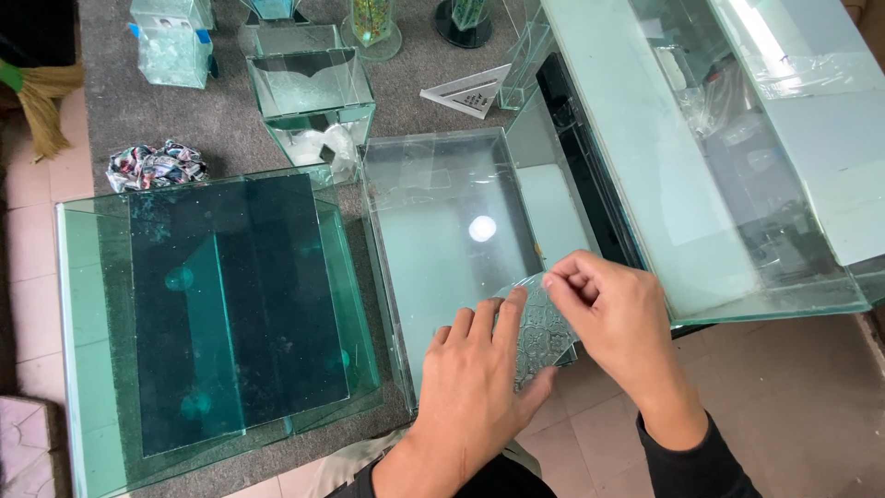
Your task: Peeling a clear protective plastic film from a textured glass panel using fingers and a small scraper tool.
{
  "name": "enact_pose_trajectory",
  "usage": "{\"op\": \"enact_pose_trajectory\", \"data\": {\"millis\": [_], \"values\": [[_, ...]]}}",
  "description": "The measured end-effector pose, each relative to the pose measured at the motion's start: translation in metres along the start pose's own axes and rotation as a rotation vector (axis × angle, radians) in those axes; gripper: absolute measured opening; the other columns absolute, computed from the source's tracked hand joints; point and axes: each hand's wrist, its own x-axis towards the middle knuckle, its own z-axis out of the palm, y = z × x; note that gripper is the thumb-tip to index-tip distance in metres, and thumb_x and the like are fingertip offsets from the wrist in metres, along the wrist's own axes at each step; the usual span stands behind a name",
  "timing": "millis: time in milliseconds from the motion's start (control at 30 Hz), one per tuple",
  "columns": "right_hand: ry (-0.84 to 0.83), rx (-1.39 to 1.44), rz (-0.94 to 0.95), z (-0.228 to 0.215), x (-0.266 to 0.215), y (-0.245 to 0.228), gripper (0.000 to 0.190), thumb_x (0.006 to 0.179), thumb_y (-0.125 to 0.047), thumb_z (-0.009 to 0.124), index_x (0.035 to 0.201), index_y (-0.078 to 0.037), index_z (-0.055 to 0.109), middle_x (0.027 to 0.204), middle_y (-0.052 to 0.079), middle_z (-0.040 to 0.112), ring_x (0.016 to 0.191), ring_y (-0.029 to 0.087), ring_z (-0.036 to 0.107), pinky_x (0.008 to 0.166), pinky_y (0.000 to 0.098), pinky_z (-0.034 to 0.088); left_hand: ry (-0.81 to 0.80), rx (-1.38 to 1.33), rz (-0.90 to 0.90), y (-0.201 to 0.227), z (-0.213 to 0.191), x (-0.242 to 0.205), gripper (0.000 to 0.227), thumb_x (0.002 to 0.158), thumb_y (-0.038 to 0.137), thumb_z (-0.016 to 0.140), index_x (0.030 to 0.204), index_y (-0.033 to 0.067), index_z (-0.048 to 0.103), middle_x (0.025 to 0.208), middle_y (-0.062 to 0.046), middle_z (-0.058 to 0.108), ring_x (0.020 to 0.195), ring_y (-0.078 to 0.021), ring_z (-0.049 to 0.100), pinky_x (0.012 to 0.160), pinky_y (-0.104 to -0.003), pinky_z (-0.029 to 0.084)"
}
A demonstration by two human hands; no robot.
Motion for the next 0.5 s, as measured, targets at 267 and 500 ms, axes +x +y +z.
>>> {"op": "enact_pose_trajectory", "data": {"millis": [267,500], "values": [[0.009,-0.026,-0.01,-0.002,-0.004,-0.005,0.02,0.102,-0.025,0.074,0.084,-0.015,0.072,0.056,-0.006,0.058,0.053,0.01,0.048,0.057,0.0305,0.041,-0.009,-0.006,-0.011,0.001,0.0,-0.001,0.092,0.085,0.059,0.085,0.157,0.0085,0.054,0.122,-0.008,0.069,0.099,-0.0309,0.068,0.078,-0.048,0.057],[-0.012,0.01,-0.068,-0.002,-0.004,-0.005,0.017,0.102,-0.021,0.073,0.087,-0.014,0.073,0.059,-0.006,0.06,0.053,0.01,0.052,0.056,0.0297,0.043,0.021,0.003,-0.004,0.001,-0.001,-0.001,0.091,0.084,0.057,0.085,0.155,0.0083,0.056,0.122,-0.007,0.069,0.096,-0.0301,0.067,0.077,-0.047,0.057]]}}
